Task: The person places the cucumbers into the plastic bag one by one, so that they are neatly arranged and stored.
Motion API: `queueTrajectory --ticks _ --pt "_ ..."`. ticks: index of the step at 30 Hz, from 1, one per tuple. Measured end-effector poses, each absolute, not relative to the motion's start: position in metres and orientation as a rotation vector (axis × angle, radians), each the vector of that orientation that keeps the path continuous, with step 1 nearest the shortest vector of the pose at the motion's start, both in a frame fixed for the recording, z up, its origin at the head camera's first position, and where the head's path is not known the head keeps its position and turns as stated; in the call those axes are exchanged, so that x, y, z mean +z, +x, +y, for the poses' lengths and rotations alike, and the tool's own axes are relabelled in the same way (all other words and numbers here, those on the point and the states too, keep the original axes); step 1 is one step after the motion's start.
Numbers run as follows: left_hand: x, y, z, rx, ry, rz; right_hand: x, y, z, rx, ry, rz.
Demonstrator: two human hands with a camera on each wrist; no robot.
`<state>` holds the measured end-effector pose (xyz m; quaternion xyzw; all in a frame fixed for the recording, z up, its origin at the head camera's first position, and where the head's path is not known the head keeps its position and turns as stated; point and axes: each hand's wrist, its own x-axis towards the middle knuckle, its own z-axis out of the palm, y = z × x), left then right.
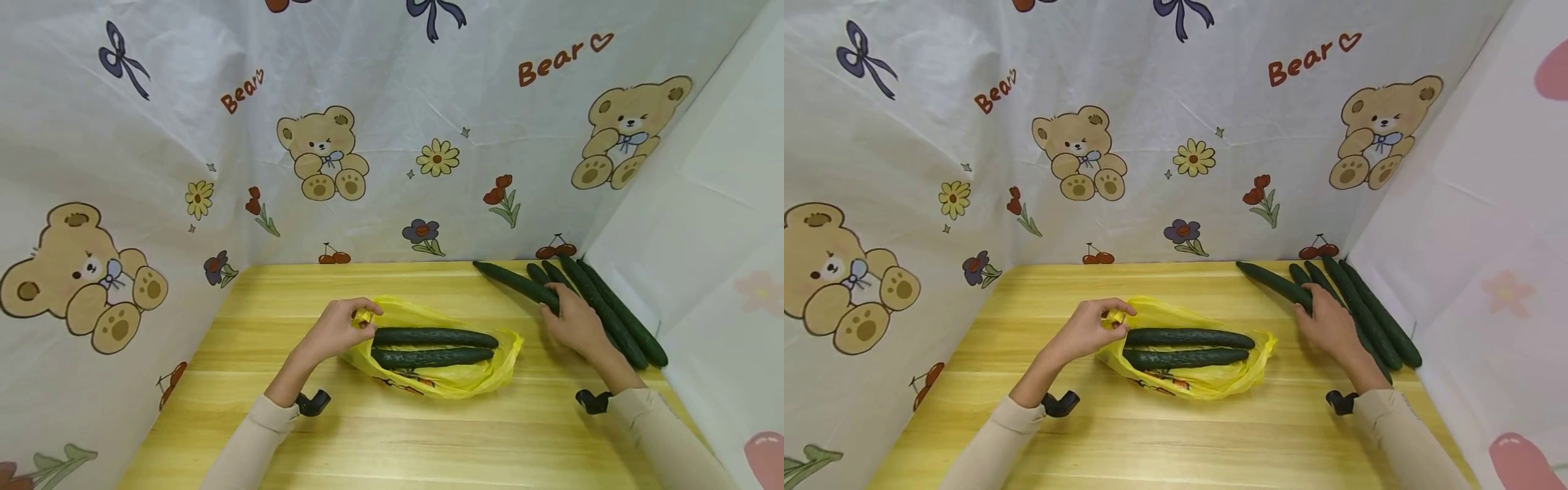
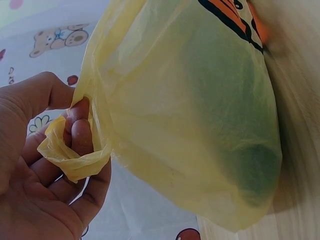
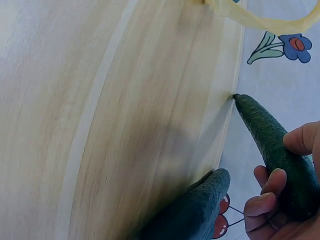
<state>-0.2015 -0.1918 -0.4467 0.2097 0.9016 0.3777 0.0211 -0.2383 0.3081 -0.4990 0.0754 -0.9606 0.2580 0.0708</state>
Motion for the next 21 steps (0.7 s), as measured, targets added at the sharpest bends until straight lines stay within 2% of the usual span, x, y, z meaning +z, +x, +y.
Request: queueTrajectory --ticks 21 --pt "-0.448 -0.205 -0.190 1.192 0.656 2.800 -0.483 -0.226 0.315 0.764 0.332 -2.909"
